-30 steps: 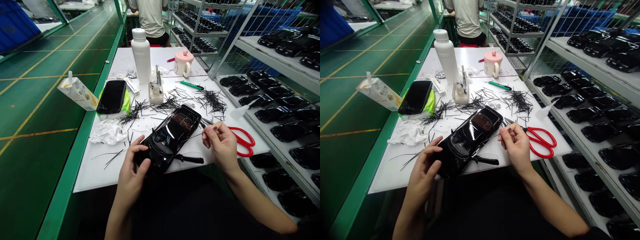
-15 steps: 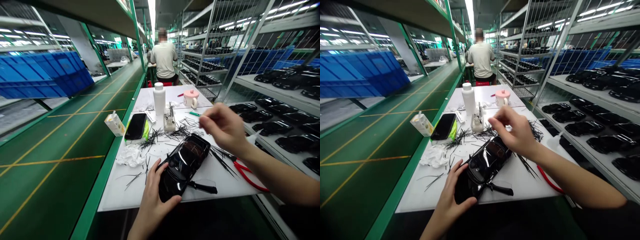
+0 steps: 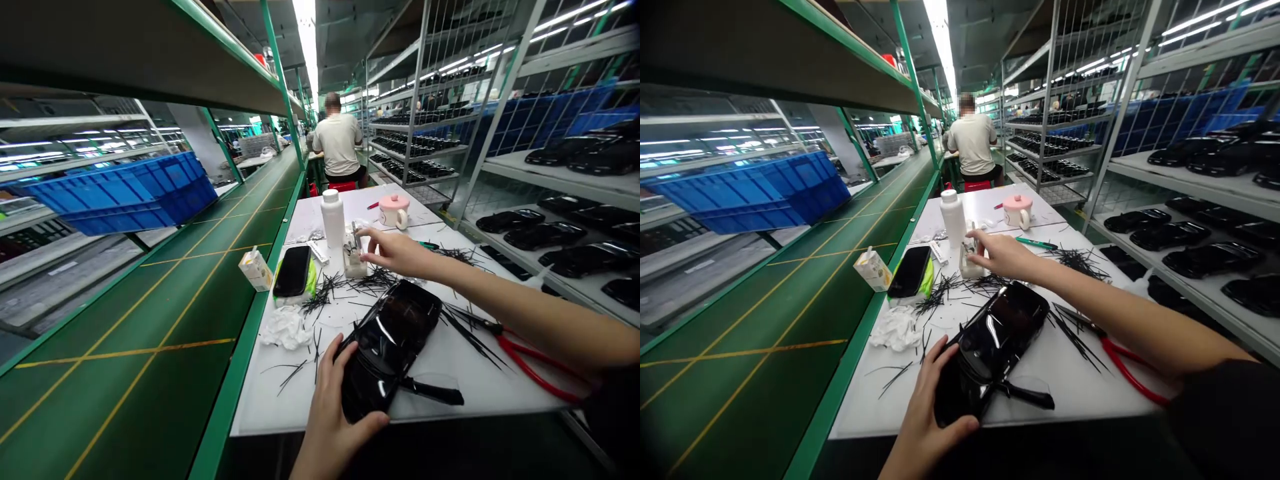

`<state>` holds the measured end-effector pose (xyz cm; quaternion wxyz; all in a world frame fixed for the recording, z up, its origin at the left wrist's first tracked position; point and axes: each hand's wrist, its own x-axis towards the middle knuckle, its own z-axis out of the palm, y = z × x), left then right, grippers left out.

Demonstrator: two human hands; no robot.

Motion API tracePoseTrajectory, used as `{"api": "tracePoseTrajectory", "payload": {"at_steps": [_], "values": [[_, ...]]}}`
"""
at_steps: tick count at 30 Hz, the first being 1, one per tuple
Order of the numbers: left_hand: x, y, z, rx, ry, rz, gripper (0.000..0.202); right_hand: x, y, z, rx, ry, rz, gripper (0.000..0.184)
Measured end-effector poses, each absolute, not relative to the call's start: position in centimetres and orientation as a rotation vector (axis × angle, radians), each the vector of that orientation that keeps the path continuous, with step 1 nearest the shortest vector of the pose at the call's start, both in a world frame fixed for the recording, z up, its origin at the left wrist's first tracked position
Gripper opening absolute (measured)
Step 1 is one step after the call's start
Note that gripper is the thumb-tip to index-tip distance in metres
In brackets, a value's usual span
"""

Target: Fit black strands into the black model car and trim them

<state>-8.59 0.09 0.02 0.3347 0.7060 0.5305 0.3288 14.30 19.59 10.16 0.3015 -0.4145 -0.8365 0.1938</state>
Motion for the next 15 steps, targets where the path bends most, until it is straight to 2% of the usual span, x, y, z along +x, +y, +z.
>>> {"api": "tracePoseTrajectory", "payload": {"at_steps": [2, 5, 7, 11, 13, 15], "values": [[-8.7, 0.2, 0.1, 1.871, 1.366, 0.847, 0.083, 15.9, 15.7, 11.1, -1.016, -2.318, 0.562, 0.059], [-9.1, 0.4, -0.2, 1.941, 1.334, 0.837, 0.086, 17.7, 9.8, 10.8, -0.629, -2.642, 0.601, 0.098], [-9.5, 0.6, -0.8, 1.993, 1.331, 0.817, 0.088, 18.7, 7.6, 9.4, -0.576, -2.822, 0.488, 0.110], [-9.9, 1.2, -1.7, 2.062, 1.401, 0.778, 0.098, 21.0, 7.9, 6.6, -1.044, -2.398, -0.032, 0.076], [-9.4, 1.5, -1.3, 2.079, 1.470, 0.798, 0.094, 22.2, 8.2, 6.5, -1.218, -2.073, -0.057, 0.062], [-8.3, 1.8, -0.2, 2.023, 1.699, 0.898, 0.060, 23.0, 7.2, 7.1, -1.234, -1.883, 0.241, 0.053]]}}
